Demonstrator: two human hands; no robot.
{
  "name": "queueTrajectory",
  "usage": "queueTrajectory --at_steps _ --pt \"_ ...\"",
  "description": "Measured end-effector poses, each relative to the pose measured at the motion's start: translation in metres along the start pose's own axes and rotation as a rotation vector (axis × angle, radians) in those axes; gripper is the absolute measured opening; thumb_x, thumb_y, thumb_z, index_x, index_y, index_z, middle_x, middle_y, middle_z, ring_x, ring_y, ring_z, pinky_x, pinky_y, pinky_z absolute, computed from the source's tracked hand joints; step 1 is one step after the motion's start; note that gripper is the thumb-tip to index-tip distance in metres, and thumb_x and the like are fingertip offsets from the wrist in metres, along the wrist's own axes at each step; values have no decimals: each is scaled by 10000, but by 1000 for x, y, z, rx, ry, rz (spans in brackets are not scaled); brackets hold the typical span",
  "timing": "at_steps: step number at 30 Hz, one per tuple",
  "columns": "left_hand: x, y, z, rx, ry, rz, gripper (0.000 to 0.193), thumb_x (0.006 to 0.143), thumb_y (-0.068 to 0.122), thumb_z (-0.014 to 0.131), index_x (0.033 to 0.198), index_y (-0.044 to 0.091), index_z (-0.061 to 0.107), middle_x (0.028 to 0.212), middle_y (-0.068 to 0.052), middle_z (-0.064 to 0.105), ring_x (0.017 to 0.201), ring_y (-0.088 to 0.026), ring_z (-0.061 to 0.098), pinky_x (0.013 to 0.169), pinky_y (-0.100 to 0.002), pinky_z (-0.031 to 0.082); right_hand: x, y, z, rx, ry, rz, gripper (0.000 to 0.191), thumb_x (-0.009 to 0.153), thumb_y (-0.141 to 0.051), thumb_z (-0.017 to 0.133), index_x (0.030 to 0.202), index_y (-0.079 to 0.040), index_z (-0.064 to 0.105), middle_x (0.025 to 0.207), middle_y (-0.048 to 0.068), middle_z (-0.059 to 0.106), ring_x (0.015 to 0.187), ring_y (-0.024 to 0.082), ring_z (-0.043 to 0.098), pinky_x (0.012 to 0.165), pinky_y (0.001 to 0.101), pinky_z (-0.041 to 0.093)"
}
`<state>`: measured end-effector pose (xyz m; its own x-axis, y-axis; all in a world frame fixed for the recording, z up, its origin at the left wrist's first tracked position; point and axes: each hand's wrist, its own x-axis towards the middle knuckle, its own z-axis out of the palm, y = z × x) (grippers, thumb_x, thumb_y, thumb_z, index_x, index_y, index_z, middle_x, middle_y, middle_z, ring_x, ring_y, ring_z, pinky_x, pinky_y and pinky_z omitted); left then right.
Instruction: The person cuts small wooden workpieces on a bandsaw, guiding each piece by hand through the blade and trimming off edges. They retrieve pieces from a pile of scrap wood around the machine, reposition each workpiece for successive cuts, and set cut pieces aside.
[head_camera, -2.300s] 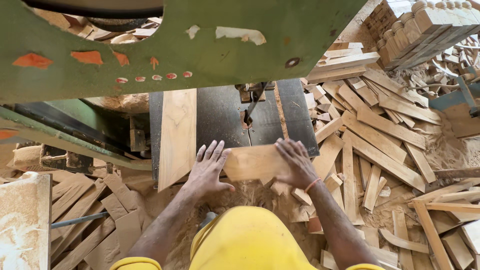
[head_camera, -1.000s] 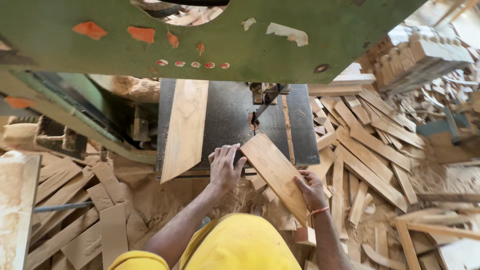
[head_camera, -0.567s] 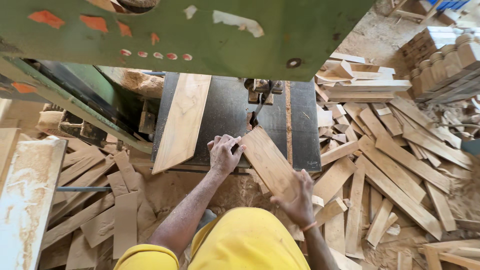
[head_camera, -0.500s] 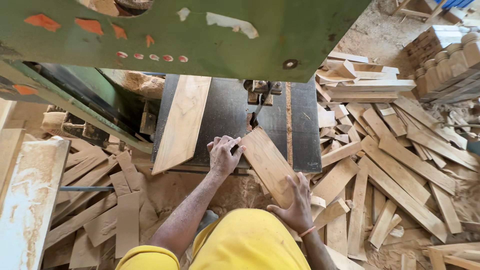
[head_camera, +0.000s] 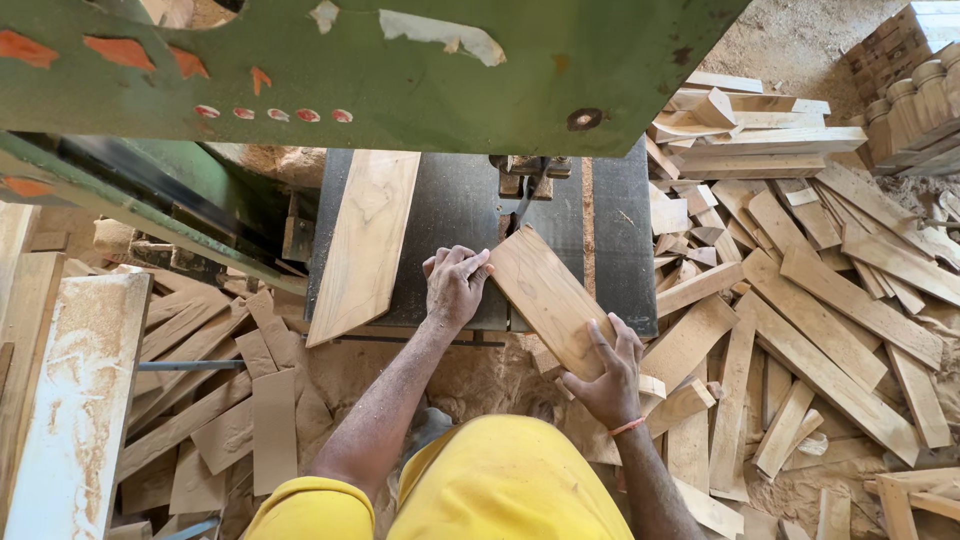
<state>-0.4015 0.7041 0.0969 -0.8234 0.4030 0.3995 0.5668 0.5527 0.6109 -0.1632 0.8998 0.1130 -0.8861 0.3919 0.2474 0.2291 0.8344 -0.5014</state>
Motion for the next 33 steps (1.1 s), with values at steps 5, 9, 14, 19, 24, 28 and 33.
queueTrajectory --at_steps 5,9,14,19,24,28,33 --pt "3 -1 0 -6 1 5 309 944 371 727 1132 137 801 984 13 689 987 -186 601 954 -386 371 4 -4 -1 1 -4 12 926 540 -261 874 1413 -126 595 1517 228 410 1416 406 353 1177 522 335" --pt "5 -2 1 -3 6 11 309 943 367 732 1136 136 800 982 17 688 983 -180 600 956 -382 374 6 -3 -1 13 -4 16 937 534 -267 882 1415 -133 593 1529 218 409 1426 398 350 1185 516 332" --pt "7 -4 5 8 1 3 293 936 351 746 1131 140 801 978 27 690 972 -171 599 942 -379 376 9 -2 0 6 -11 11 937 542 -262 877 1422 -125 588 1528 224 405 1431 402 347 1191 517 327" --pt "10 -6 6 13 4 12 269 937 341 754 1114 145 801 974 31 690 984 -168 604 943 -380 380 12 -4 0 10 -6 14 933 545 -256 874 1424 -129 588 1532 222 409 1438 403 349 1194 518 336" --pt "13 -7 7 6 6 4 258 934 336 754 1112 156 805 973 32 691 972 -172 603 937 -379 382 16 -6 1 25 0 19 940 534 -255 880 1420 -138 590 1528 219 415 1430 406 354 1185 510 351" --pt "15 -8 8 2 10 2 255 939 330 748 1114 154 805 971 35 691 968 -171 604 941 -375 383 16 0 6 30 11 13 943 534 -262 884 1421 -142 588 1519 225 416 1421 407 361 1180 507 356" --pt "16 -10 6 0 -29 -2 270 937 324 759 1122 132 797 961 36 692 951 -168 593 937 -381 371 11 5 16 7 47 -17 924 545 -260 875 1415 -138 588 1532 241 407 1427 394 367 1198 523 337"
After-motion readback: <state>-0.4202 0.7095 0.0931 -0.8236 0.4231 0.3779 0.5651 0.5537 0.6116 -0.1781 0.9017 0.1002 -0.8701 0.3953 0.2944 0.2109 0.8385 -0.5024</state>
